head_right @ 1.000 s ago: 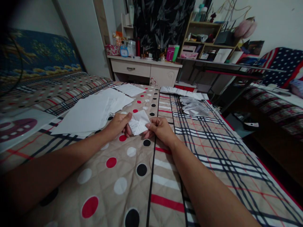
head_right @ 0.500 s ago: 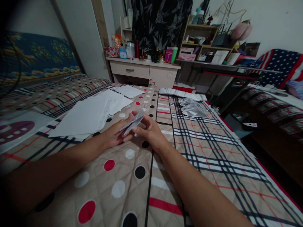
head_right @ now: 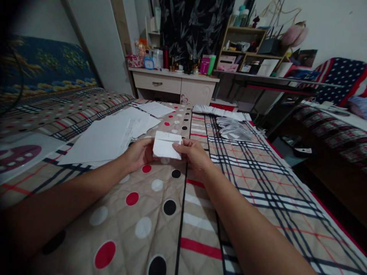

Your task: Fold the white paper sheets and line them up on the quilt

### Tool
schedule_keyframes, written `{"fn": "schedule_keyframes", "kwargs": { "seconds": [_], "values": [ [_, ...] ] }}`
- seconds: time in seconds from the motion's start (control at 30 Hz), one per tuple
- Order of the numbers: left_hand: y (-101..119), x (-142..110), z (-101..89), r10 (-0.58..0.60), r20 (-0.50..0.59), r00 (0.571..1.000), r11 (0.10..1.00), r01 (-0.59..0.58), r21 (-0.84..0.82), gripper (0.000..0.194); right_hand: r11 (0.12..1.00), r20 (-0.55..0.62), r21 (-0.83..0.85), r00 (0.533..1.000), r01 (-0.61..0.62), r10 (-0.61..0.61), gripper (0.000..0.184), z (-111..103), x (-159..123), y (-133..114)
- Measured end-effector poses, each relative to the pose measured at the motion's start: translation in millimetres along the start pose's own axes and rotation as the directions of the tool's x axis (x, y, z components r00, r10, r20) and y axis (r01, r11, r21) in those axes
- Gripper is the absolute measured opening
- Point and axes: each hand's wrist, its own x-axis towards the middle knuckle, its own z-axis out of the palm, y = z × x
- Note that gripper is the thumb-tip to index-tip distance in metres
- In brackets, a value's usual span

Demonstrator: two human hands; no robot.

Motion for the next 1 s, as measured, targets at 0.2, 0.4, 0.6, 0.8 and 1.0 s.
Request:
{"fn": "schedule_keyframes", "kwargs": {
  "seconds": [0.2,0.4,0.6,0.8,1.0],
  "values": [
    [4,-6,-4.5,0.027,0.031,0.999,0.927,-0.037,0.373,0.04,0.952,0.031,-0.303,0.998,-0.047,0.059,0.024,-10,5,10],
    [-3,-6,-6.9,-0.016,0.086,0.996,0.794,-0.04,0.607,0.028,0.89,0.044,-0.451,0.998,0.064,-0.05,0.029,-17,10,11],
    [-5,-4,-8.7,0.193,0.217,0.957,0.554,-0.289,0.781,0.02,0.843,0.171,-0.526,0.985,0.109,-0.02,0.029,-17,6,10],
    [-6,-7,-1.9,0.259,0.322,0.911,0.455,-0.409,0.791,0.011,0.747,0.222,-0.626,0.969,0.224,-0.105,0.017,-24,9,16],
    [0,-11,-1.3,0.267,0.546,0.794,0.22,-0.602,0.768,0.008,0.703,0.366,-0.616,0.92,0.355,-0.144,0.003,-25,8,10]
  ]
}}
